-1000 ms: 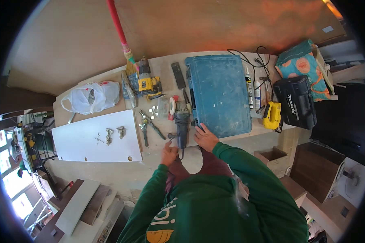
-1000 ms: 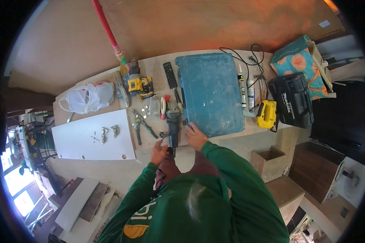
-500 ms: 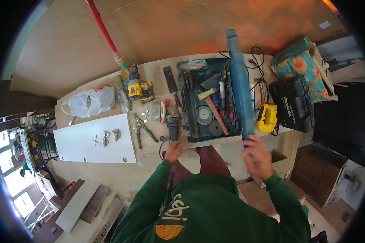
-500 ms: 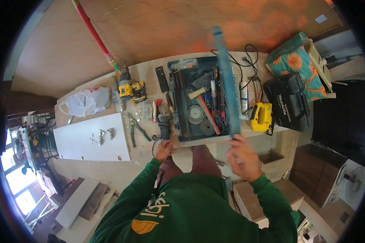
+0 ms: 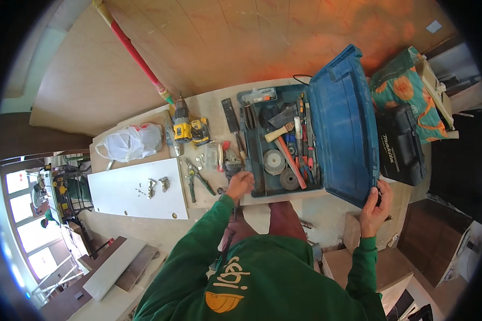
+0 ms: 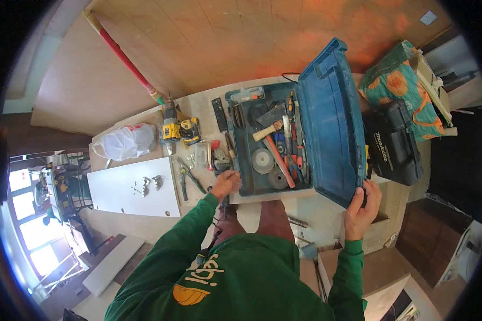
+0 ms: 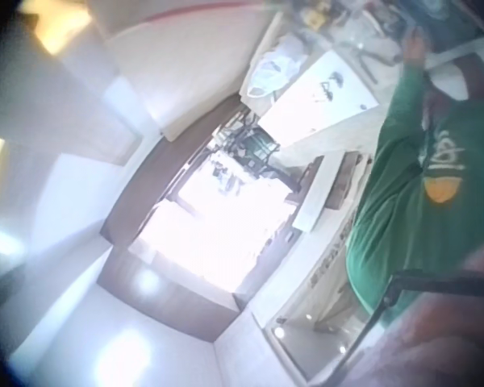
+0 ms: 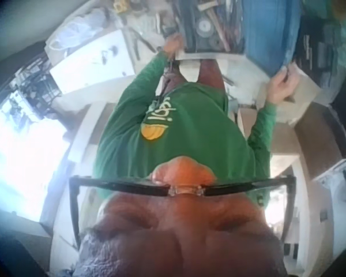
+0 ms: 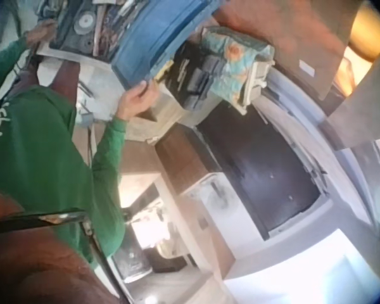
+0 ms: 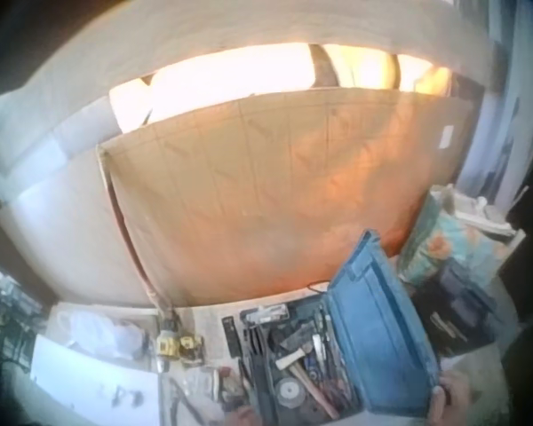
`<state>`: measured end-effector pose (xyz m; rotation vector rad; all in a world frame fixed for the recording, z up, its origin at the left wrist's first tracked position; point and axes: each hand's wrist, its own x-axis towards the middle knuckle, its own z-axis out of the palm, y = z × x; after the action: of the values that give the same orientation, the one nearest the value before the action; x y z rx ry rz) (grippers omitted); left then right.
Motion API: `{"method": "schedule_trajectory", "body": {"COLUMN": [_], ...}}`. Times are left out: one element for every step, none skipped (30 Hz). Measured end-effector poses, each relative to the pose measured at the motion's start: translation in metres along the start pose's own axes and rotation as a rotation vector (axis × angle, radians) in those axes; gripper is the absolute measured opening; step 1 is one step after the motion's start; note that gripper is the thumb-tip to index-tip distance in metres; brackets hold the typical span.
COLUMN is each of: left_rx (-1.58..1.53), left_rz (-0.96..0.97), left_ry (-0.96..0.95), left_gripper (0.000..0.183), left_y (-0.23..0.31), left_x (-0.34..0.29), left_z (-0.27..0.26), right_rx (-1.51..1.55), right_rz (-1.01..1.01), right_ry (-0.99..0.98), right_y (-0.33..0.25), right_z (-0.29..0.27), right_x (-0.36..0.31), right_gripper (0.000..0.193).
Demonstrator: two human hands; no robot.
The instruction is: The person marks positions on a white cabinet door using a metal ruler and pencil, then retrieves a drill from a toolbox. They attach metal hinges to the door using the drill and screws, working on a workbench in a construction environment.
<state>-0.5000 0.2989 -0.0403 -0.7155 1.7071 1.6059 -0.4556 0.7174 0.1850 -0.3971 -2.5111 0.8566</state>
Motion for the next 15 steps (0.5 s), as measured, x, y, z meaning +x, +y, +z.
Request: {"method": "schedule_trajectory", "body": {"left_rx": [0.029,0.059,0.09,0.201,0.315,0.433,0.547,0.567,0.589,0.604,0.618,0.632,0.667,0.703,0.738], "left_rz": [0.033,0.067,0.1,0.216,0.331,0.444,0.557,0.529,0.499,0.514,0.53,0.544,0.565,0.586,0.609], "left_ry": [0.031,0.061,0.091,0.187,0.284,0.384,0.479,0.473,0.467,0.453,0.436,0.426,0.44,0.454,0.454], "left_gripper": [0.032,0.032,0.031,0.031,0.03,0.03,0.029,0.028,0.028,0.027,0.026,0.025,0.026,0.027,0.029], "left_y": [0.009,0.019,0.032,0.046,0.061,0.077,0.093,0.112,0.13,0.147,0.165,0.179,0.184,0.188,0.192], "left_x": [0.012,0.027,0.042,0.058,0.075,0.091,0.109,0.126,0.14,0.151,0.16,0.17,0.184,0.198,0.209], "left_z": [-0.001,-0.002,-0.004,-0.005,-0.007,-0.01,-0.012,-0.014,-0.015,-0.012,-0.006,-0.005,-0.01,-0.014,-0.011], "right_rx": [0.002,-0.01,-0.02,-0.036,-0.049,-0.056,-0.071,-0.086,-0.1,-0.121,-0.134,-0.141,-0.142,-0.152,-0.173], "right_rz": [0.009,0.007,0.005,0.002,-0.002,-0.002,-0.006,-0.021,-0.032,-0.042,-0.024,-0.009,0.004,0.012,0.026], "right_ry": [-0.001,-0.001,-0.001,-0.001,-0.017,-0.035,-0.051,-0.055,-0.059,-0.062,-0.065,-0.071,-0.079,-0.08,-0.077], "right_y": [0.0,0.002,0.005,0.007,0.007,0.008,0.007,0.007,0.006,0.006,0.005,0.004,0.004,0.005,0.007], "right_z": [0.0,0.0,0.001,-0.001,-0.001,-0.001,-0.003,-0.003,-0.003,-0.003,-0.004,-0.003,-0.003,-0.002,-0.003], "right_x": [0.002,0.003,0.003,0.003,0.003,0.002,0.003,0.004,0.003,0.002,0.001,0.0,0.0,0.0,-0.001], "right_gripper": [0.019,0.019,0.019,0.019,0.019,0.02,0.02,0.02,0.021,0.021,0.022,0.022,0.022,0.022,0.022]}}
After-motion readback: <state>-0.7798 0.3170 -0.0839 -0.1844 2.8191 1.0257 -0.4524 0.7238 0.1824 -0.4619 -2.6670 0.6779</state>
